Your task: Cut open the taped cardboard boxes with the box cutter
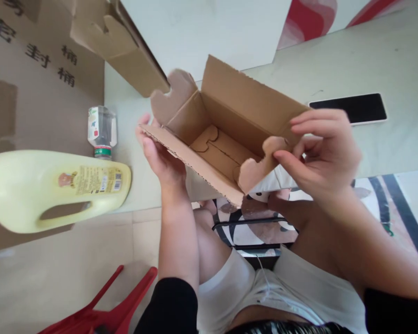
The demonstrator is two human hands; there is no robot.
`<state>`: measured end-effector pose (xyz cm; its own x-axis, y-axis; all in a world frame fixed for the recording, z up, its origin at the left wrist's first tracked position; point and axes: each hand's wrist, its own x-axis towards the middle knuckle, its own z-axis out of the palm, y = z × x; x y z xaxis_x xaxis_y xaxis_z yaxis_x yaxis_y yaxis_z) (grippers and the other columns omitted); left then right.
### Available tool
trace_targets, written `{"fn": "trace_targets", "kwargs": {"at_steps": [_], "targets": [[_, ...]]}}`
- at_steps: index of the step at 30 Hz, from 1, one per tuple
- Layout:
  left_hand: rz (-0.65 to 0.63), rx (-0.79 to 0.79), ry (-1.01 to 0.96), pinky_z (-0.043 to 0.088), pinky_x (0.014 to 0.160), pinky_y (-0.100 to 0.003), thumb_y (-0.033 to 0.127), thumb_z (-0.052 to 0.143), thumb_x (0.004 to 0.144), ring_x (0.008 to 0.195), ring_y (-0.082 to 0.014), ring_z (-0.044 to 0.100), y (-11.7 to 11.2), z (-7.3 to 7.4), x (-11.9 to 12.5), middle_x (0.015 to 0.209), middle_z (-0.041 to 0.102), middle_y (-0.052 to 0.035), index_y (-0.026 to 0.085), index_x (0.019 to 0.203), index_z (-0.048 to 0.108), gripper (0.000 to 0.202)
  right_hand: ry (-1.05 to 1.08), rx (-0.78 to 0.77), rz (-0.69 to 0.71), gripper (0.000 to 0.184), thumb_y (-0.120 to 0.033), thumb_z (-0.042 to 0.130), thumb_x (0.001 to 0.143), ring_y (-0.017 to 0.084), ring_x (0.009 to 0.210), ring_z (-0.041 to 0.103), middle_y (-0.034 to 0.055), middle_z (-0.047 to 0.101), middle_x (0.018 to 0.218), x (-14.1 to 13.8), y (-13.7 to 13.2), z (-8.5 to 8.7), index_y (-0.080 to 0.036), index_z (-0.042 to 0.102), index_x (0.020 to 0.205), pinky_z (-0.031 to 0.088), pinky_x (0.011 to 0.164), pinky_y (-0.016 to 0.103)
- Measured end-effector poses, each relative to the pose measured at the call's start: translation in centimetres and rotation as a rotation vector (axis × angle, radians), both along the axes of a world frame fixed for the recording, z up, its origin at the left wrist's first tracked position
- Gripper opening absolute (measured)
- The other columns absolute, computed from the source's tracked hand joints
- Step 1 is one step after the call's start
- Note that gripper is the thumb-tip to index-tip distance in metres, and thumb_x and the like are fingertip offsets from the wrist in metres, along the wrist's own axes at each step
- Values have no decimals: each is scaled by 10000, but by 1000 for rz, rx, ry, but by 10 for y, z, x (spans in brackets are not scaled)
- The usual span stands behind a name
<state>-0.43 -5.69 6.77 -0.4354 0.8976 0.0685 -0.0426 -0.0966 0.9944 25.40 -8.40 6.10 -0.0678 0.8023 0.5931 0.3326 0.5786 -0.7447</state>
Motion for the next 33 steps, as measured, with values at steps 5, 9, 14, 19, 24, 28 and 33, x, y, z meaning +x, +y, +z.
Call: {"fn": "trace_targets", "kwargs": {"at_steps": [5, 9, 14, 19, 24, 28, 33], "targets": [[64, 282, 97, 478, 1048, -347, 457, 267, 1017, 1000, -157, 636, 10, -14, 6, 939, 657, -28, 225, 1013, 513, 338, 120, -28, -192, 644, -302, 775, 775, 152, 837, 643, 59, 495, 1354, 3, 13, -27, -401, 473, 1336, 542, 601, 297], [48, 304, 195, 483, 971, -324, 584, 460, 966, 885, -145, 598, 18, -23, 8, 837, 592, -5, 230, 896, 548, 372, 122, -154, -74, 602, -333, 611, 890, 255, 1184, 646, 72, 560, 1366, -1, 14, -29, -393, 358, 1433, 615, 866, 402], [67, 318, 181, 482, 927, -289, 638, 621, 890, 933, -140, 604, 22, -31, 7, 880, 573, 12, 244, 922, 581, 398, 190, -229, 53, 652, -305, 515, 955, 226, 1139, 705, 42, 667, 1292, -7, 8, -20, -424, 232, 1530, 615, 942, 420], [39, 219, 201, 492, 1049, -308, 661, 703, 806, 1230, -198, 602, 19, -33, 2, 1162, 625, -11, 323, 1140, 614, 484, 111, -110, 190, 274, -377, 544, 951, 284, 1277, 646, 60, 708, 1269, 1, 8, -16, -303, 677, 1179, 513, 1151, 530], [-18, 169, 299, 437, 1176, -408, 696, 657, 824, 1447, -270, 488, 18, -33, 3, 1368, 595, -46, 331, 1331, 576, 630, 140, -93, 170, 293, -480, 518, 982, 266, 1184, 684, 54, 737, 1143, -1, 8, -17, -279, 728, 1027, 495, 1177, 547], [-16, 162, 373, 394, 1222, -461, 660, 613, 870, 1443, -278, 504, 17, -33, 0, 1387, 611, -51, 292, 1284, 641, 554, 127, -84, 96, 154, -299, 587, 938, 237, 1083, 712, 45, 738, 1070, -5, 8, -17, -268, 736, 914, 545, 1120, 533], [-36, 143, 470, 361, 1260, -450, 497, 615, 903, 1474, -267, 469, 16, -29, -5, 1389, 623, -18, 284, 1097, 743, 315, 63, -62, 25, 153, -245, 588, 879, 237, 1010, 721, 44, 744, 1031, -7, 7, -16, -265, 735, 840, 605, 998, 507]]}}
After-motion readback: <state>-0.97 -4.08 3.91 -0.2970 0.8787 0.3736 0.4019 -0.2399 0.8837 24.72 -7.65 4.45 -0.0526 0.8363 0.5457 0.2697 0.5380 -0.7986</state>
